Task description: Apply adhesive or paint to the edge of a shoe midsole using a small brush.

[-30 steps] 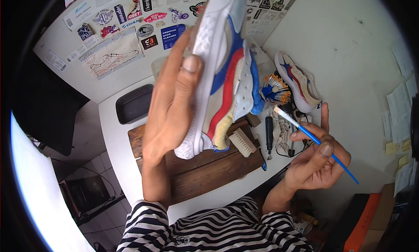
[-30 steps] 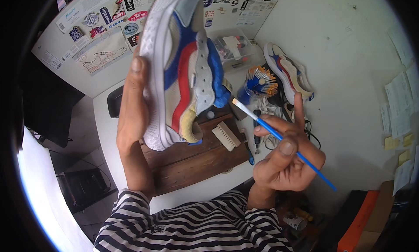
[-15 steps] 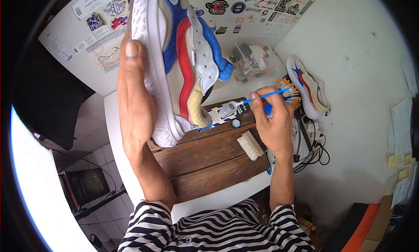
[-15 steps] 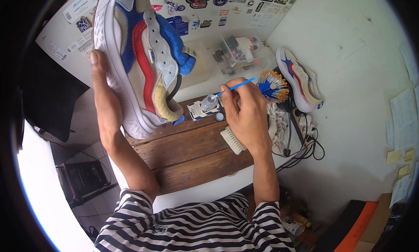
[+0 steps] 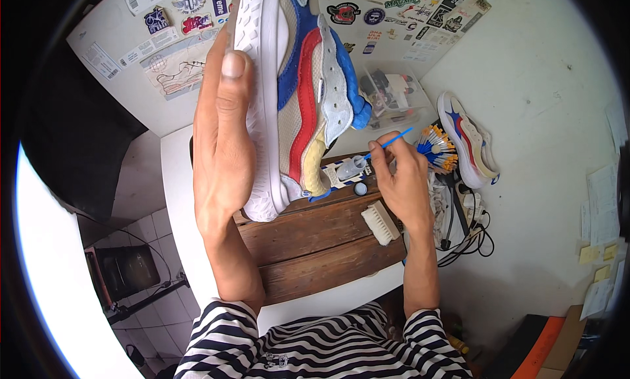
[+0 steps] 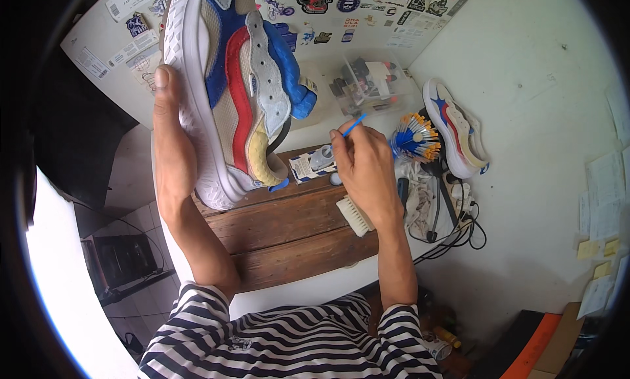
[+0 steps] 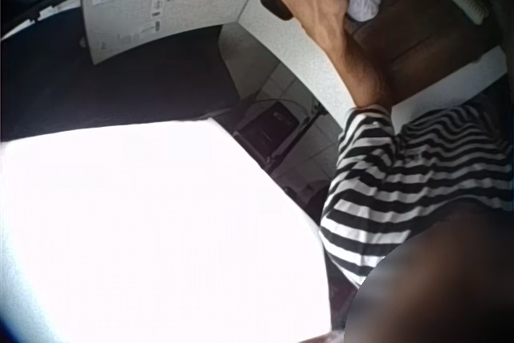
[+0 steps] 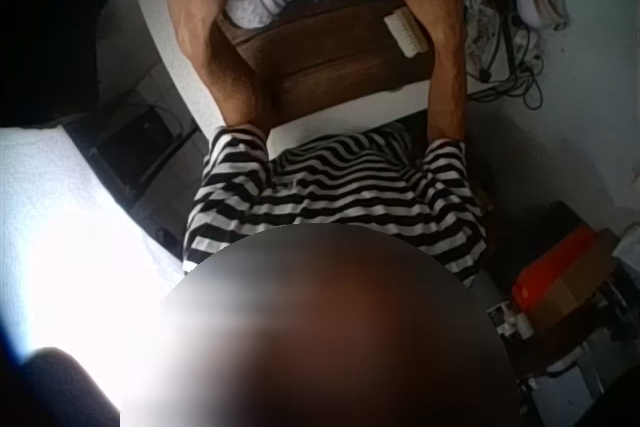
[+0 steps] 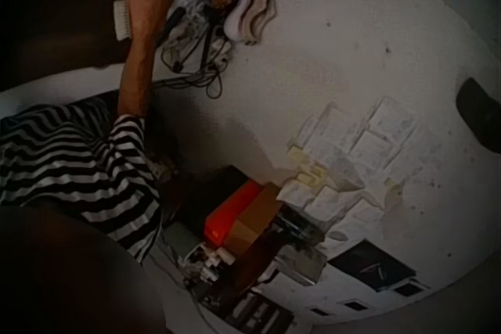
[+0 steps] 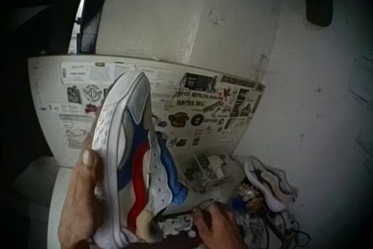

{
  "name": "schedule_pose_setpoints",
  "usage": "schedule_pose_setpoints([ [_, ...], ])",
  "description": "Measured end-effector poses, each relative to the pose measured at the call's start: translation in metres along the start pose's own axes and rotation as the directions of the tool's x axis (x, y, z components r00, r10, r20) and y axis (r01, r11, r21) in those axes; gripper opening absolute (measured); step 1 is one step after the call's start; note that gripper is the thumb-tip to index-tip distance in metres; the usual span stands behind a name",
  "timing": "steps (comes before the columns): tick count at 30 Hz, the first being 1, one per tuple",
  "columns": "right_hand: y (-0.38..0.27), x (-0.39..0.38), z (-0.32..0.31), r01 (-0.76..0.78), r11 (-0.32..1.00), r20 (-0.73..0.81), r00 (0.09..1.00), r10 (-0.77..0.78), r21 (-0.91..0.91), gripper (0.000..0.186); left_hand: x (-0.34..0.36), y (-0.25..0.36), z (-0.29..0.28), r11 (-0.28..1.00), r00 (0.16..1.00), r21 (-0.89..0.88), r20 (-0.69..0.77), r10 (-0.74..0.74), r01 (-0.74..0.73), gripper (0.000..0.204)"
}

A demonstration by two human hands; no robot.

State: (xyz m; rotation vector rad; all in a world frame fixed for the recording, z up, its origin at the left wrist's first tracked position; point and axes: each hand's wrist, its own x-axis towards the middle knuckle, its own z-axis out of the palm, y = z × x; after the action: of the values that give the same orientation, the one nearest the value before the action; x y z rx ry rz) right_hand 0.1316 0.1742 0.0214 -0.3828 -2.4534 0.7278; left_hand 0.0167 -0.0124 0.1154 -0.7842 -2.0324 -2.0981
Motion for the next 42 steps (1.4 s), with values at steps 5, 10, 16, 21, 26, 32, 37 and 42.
schedule_pose_setpoints([
  [5,0.010,-0.002,-0.009,-0.031,0.998,-0.061,0.998,0.034,0.048,0.013,0.000,-0.001,0.000,1.000,0.999,0.008,0.053,-0.011,0.011,0.070],
  [10,0.009,-0.004,-0.010,-0.100,0.990,-0.071,0.992,0.107,0.095,0.010,-0.002,-0.026,-0.001,0.980,0.980,-0.014,0.025,0.199,-0.198,0.071],
  [16,0.007,-0.008,-0.020,-0.091,0.986,-0.113,0.988,0.108,0.141,0.012,-0.005,0.008,0.008,0.997,1.000,0.069,0.005,0.018,-0.019,0.071],
  [21,0.005,-0.014,-0.024,-0.030,0.990,-0.033,0.999,0.035,0.141,0.011,-0.004,-0.016,-0.002,0.984,0.982,-0.014,0.058,0.179,-0.178,0.072],
  [26,0.007,-0.020,-0.029,0.032,0.997,0.040,0.999,-0.035,0.071,0.009,-0.003,-0.021,-0.001,0.984,0.982,-0.023,0.059,0.178,-0.177,0.073],
  [32,0.005,-0.026,-0.035,0.072,0.995,-0.046,0.997,-0.069,0.067,0.007,0.003,-0.045,-0.008,0.996,0.994,0.046,0.074,-0.075,0.072,0.073],
  [37,-0.004,-0.036,-0.061,0.118,0.953,-0.334,0.942,-0.019,0.279,0.012,-0.004,-0.016,0.014,0.997,0.997,0.055,0.053,-0.064,0.061,0.073],
  [42,-0.040,-0.039,-0.078,0.267,0.875,-0.560,0.828,0.006,0.403,0.020,-0.003,-0.034,0.015,0.997,0.988,-0.072,0.155,0.001,0.011,0.074],
])
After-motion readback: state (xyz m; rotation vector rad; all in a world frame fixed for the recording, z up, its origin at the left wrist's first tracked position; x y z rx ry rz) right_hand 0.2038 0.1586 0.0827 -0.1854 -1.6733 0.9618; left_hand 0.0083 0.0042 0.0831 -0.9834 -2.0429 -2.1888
